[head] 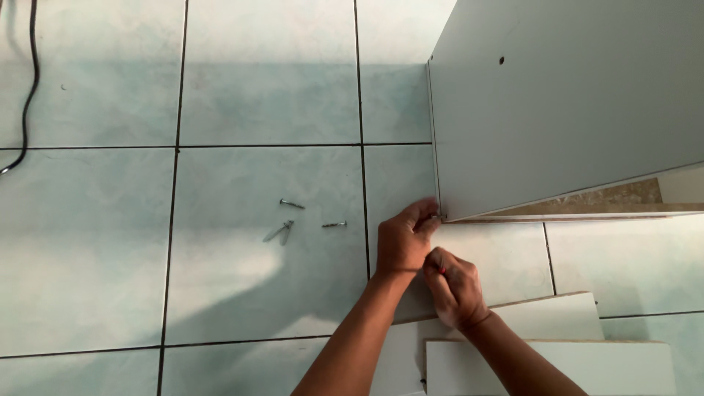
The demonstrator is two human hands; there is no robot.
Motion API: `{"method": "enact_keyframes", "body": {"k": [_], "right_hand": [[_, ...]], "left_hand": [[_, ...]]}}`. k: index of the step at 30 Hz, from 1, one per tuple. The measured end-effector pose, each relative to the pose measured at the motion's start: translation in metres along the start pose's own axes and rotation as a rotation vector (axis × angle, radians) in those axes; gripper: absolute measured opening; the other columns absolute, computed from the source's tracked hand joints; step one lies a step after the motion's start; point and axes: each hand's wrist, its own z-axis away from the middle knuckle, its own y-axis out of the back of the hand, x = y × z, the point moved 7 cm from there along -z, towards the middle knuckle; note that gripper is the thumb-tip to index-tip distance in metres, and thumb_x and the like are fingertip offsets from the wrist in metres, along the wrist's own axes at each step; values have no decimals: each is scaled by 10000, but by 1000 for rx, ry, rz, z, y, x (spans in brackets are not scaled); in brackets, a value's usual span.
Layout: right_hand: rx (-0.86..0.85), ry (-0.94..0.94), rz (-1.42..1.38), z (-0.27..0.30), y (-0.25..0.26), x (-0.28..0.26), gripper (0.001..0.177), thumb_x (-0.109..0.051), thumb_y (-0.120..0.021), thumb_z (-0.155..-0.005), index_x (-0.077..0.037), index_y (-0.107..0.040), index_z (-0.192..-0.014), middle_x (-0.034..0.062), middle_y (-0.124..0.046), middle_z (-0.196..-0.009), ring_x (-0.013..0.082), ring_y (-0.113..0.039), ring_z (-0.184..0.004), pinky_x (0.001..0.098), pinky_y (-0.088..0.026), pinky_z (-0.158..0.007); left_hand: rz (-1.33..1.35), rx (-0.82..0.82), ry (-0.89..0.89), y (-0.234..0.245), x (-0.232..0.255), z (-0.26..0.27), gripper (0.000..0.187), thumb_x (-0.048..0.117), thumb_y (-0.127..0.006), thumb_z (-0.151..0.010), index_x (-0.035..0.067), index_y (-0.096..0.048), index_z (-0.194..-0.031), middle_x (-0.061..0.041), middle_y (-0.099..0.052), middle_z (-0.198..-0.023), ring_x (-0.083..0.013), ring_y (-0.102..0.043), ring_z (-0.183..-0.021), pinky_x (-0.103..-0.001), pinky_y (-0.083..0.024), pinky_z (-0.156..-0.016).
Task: The person assembles a white cabinet by inserting wooden panels into a frame and securing them with screws using a screwdriver. The person works on a tiled floor, handling multiple panels and fasteners to build the structure.
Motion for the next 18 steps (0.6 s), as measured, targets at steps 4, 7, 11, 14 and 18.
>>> {"method": "enact_keyframes", "body": {"k": [4,7,11,14,18], "right_hand": [[7,60,-26,-10,-6,-23,148,-61,-483,-974,4,-603,-915,112,-635,-788,236,-620,-661,343,-535,-645],[-43,249,-42,-21,-21,-54,215,-60,-429,-1012,1,-633,-1040,152,-677,-1051,288,-649,-1008,383,-543,-868],[-20,148,-150,-36,-43,-76,233,-117,-418,-1067,3,-617,-1056,152,-624,-1064,260,-592,-996,388,-530,-840],[-68,-160,-425,-49,-70,-70,259,-184,-423,-1092,-4,-604,-1133,117,-618,-1001,208,-598,-877,364,-525,-793],[-151,-536,-645,-57,-94,-58,231,-229,-518,-1034,-60,-596,-1172,73,-654,-931,150,-644,-849,325,-563,-693]], "left_hand": [[1,46,-95,23,2,5,366,57,-649,-950,35,-644,-1315,-118,-768,-1153,-170,-752,-1040,-266,-604,-889],[30,-12,-86,55,15,30,335,84,-642,-958,30,-662,-1288,-108,-772,-1132,-177,-756,-1036,-283,-626,-879],[-122,-113,103,111,36,54,416,22,-678,-900,36,-638,-1314,-109,-773,-1114,-214,-718,-949,-308,-577,-827],[-343,-238,-12,129,61,52,330,99,-759,-901,36,-689,-1217,-108,-773,-1072,-190,-744,-941,-308,-580,-813],[-440,-131,-26,171,78,42,231,174,-734,-872,83,-752,-1083,-67,-756,-1036,-202,-747,-876,-327,-615,-726]]}}
